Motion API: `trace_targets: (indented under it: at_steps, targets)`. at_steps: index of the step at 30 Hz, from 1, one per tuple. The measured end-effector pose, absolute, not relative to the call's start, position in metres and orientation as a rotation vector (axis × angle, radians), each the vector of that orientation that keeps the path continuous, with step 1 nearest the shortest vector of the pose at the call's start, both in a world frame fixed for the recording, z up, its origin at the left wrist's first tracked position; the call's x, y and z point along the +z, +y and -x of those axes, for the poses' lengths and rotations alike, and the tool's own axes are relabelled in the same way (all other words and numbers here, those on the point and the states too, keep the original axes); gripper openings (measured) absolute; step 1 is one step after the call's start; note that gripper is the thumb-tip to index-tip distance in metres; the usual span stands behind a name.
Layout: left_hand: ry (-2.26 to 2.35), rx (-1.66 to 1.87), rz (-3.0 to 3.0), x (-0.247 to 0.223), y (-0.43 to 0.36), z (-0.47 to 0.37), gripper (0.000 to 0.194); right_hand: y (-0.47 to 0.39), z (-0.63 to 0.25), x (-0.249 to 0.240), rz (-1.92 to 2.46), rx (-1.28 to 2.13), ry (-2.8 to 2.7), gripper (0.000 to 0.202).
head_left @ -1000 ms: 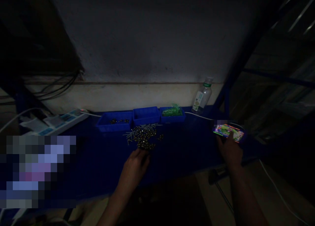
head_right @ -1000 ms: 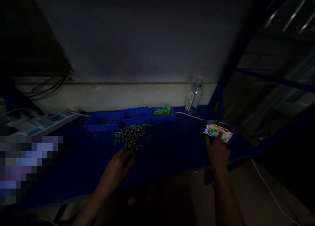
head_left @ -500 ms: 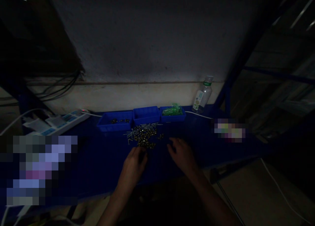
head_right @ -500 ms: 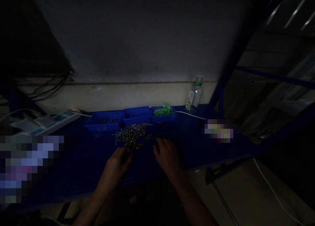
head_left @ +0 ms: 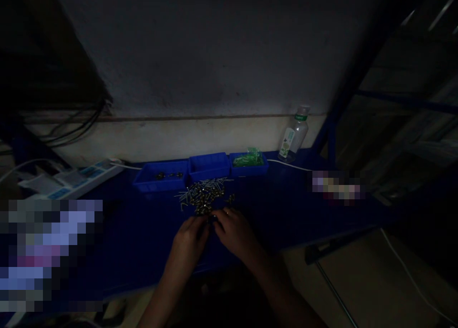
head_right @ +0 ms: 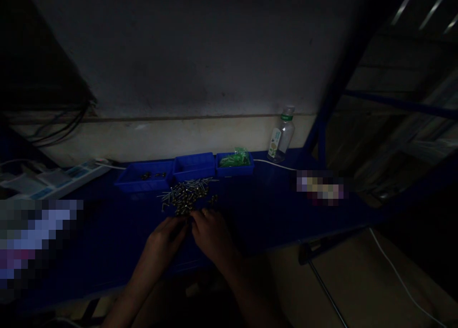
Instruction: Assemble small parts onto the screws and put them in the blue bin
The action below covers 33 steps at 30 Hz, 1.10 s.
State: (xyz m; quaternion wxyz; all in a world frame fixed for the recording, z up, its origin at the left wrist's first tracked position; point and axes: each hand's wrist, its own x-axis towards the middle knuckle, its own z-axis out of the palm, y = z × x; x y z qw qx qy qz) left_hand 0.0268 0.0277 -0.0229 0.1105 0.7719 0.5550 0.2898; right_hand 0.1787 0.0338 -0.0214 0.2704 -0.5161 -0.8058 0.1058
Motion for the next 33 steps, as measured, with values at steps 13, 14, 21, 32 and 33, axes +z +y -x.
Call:
trace_targets:
  at_steps: [13,14,21,32,33]
  targets:
    - [1.55,0.878,-2.065,-0.017,0.021,-0.024,0.009,0.032,-0.181,-0.021,1.231,0.403,-2.178,0.017]
    - [1.548,0.887,-2.054,-0.017,0.022,-0.025,0.009,0.032,-0.181,-0.022,1.228,0.421,-2.169,0.017]
    - [1.514,0.862,-2.107,-0.016,0.025,-0.026,0.021,0.031,-0.182,-0.022,1.193,0.488,-2.072,0.014]
    - [1.457,0.929,-2.005,-0.01,0.02,-0.023,0.024,0.035,-0.186,-0.016,1.099,0.696,-2.1,0.021]
    - [1.462,0.936,-1.996,-0.01,0.02,-0.023,0.024,0.035,-0.187,-0.016,1.098,0.71,-2.11,0.022]
